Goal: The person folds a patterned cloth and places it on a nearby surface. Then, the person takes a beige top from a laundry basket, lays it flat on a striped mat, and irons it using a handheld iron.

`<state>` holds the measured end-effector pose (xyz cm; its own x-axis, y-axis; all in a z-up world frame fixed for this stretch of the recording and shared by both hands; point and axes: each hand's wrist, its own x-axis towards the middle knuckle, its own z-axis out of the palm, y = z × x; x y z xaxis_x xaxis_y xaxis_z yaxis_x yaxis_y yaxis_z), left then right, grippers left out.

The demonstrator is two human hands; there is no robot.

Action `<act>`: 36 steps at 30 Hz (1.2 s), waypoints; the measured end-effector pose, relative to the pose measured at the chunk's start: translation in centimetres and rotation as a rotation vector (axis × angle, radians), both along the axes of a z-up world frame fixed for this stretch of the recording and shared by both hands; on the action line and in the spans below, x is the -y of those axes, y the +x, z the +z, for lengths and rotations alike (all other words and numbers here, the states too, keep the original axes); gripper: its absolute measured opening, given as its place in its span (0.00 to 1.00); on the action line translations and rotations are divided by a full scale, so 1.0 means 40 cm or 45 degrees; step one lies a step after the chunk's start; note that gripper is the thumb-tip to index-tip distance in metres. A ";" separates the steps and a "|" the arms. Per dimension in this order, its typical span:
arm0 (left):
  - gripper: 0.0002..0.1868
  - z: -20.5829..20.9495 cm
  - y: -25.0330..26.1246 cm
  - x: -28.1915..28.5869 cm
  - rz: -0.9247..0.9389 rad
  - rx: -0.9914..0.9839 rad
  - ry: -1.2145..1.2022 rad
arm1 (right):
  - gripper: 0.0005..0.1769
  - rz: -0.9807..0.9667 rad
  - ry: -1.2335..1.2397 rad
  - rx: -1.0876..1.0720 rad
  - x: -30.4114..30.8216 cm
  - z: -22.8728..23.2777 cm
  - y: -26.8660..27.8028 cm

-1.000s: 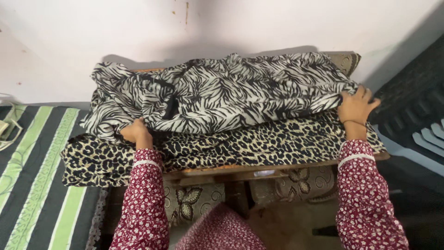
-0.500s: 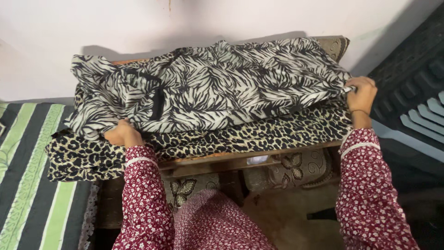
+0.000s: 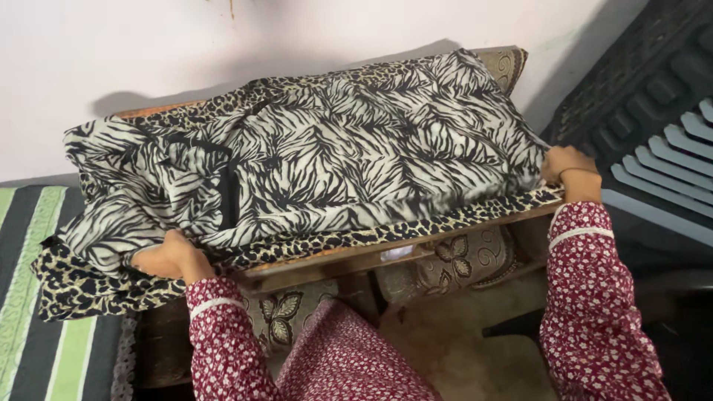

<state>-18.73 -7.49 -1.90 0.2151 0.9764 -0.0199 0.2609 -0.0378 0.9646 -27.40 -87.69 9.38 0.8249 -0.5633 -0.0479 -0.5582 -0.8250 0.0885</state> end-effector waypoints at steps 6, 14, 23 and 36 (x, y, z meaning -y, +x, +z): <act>0.47 -0.051 0.022 -0.066 0.007 0.130 -0.279 | 0.21 0.059 -0.009 -0.208 -0.174 0.003 0.105; 0.56 -0.074 -0.012 -0.161 0.039 0.866 -0.812 | 0.17 0.955 0.072 0.126 -0.801 0.042 0.219; 0.31 -0.128 -0.021 -0.202 -0.111 1.181 -0.481 | 0.21 1.887 0.837 0.763 -1.472 -0.001 0.162; 0.24 0.181 -0.170 -0.332 -0.779 1.115 -1.308 | 0.47 1.870 0.450 0.558 -1.832 -0.048 0.106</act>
<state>-25.54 5.79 5.36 0.8859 0.3707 -0.2790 -0.2084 0.8552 0.4745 -23.17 -14.42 7.47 0.6049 0.6990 0.3815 0.7887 -0.5919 -0.1662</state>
